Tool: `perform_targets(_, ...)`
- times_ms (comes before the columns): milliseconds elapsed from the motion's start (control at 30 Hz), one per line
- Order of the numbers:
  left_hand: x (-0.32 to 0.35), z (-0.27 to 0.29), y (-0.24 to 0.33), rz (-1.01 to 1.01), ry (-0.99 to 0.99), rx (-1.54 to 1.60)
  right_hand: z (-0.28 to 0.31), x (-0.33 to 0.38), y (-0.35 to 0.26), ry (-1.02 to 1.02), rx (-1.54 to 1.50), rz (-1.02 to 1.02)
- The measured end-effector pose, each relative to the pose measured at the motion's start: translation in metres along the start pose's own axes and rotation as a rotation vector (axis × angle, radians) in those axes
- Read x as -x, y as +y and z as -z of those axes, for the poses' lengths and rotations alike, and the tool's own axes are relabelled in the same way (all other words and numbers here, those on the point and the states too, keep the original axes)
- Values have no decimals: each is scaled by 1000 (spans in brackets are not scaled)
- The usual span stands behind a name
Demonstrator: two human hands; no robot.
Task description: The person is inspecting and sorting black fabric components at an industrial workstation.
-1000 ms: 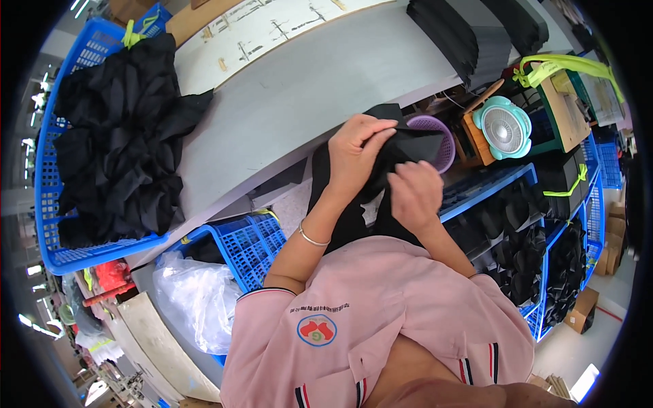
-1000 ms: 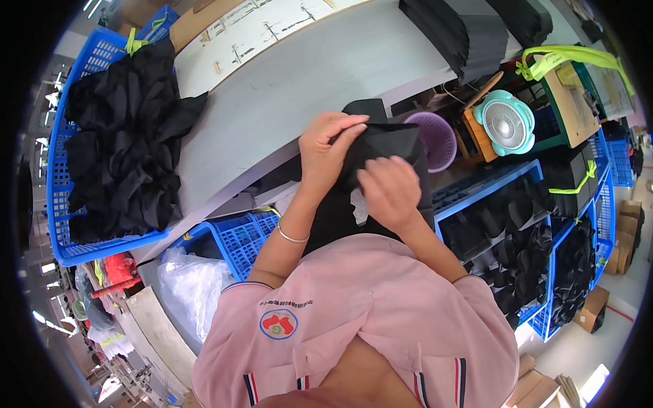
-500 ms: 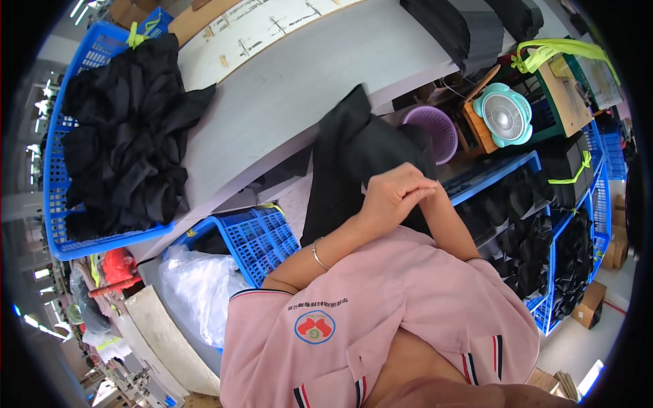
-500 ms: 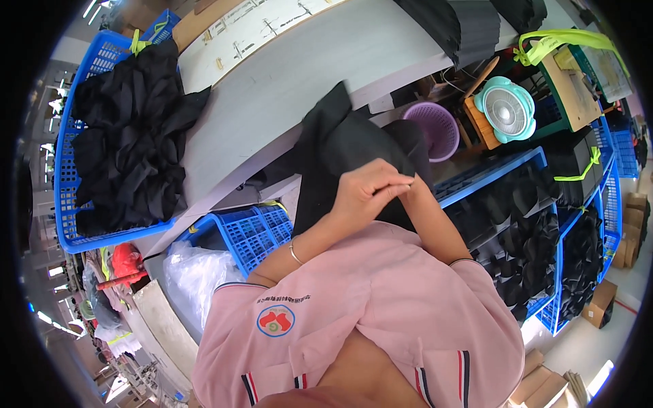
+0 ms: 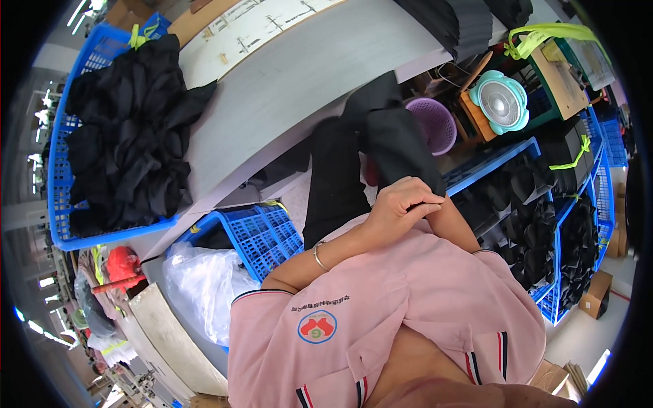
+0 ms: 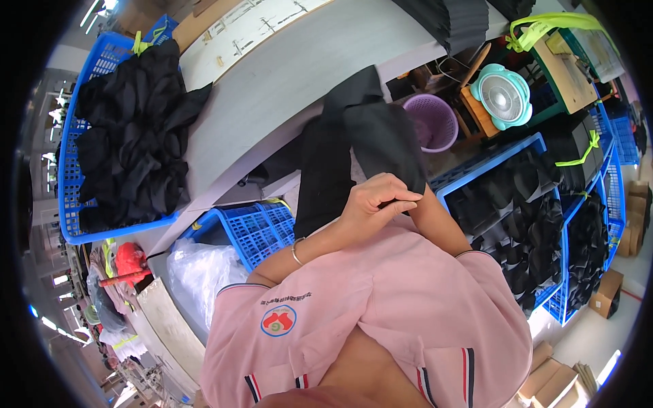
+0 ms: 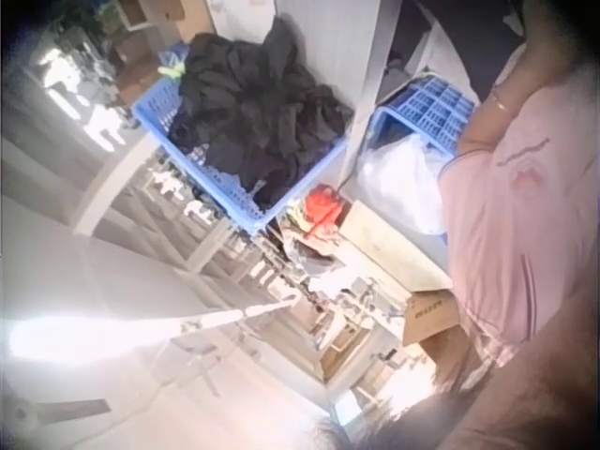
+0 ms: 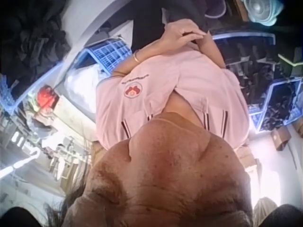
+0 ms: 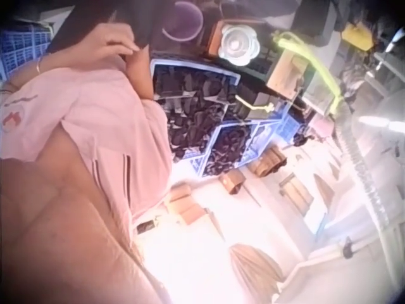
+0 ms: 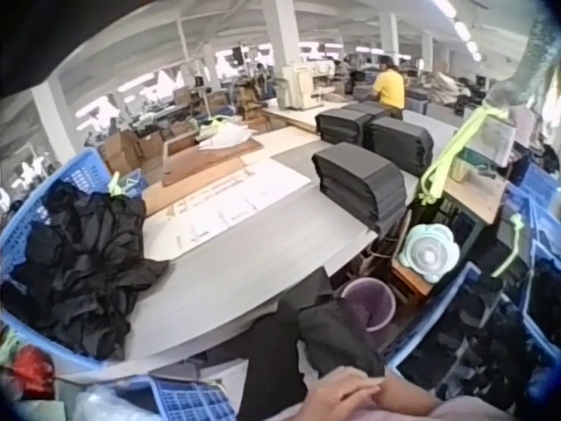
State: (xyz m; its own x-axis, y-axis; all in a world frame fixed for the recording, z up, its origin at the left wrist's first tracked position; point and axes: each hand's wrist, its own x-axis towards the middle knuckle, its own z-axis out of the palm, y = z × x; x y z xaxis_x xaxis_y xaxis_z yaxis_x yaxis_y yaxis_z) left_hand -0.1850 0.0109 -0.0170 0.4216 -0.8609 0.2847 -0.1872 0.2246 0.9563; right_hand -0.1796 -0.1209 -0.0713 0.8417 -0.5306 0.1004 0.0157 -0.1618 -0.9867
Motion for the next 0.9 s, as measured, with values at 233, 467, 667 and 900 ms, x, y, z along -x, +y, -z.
perform_targets(233,15,-7,7,14,-12,-24,-12,-30,-9,168,-696,-382)
perform_targets(467,37,-18,14,48,-183,111,-22,-45,-8,243,-993,-712)
perform_targets(667,31,11,4,161,376,124,-23,11,-9,-22,-427,-198)
perform_targets(900,-16,117,-49,51,944,-198,-39,77,-48,-334,-98,-233)
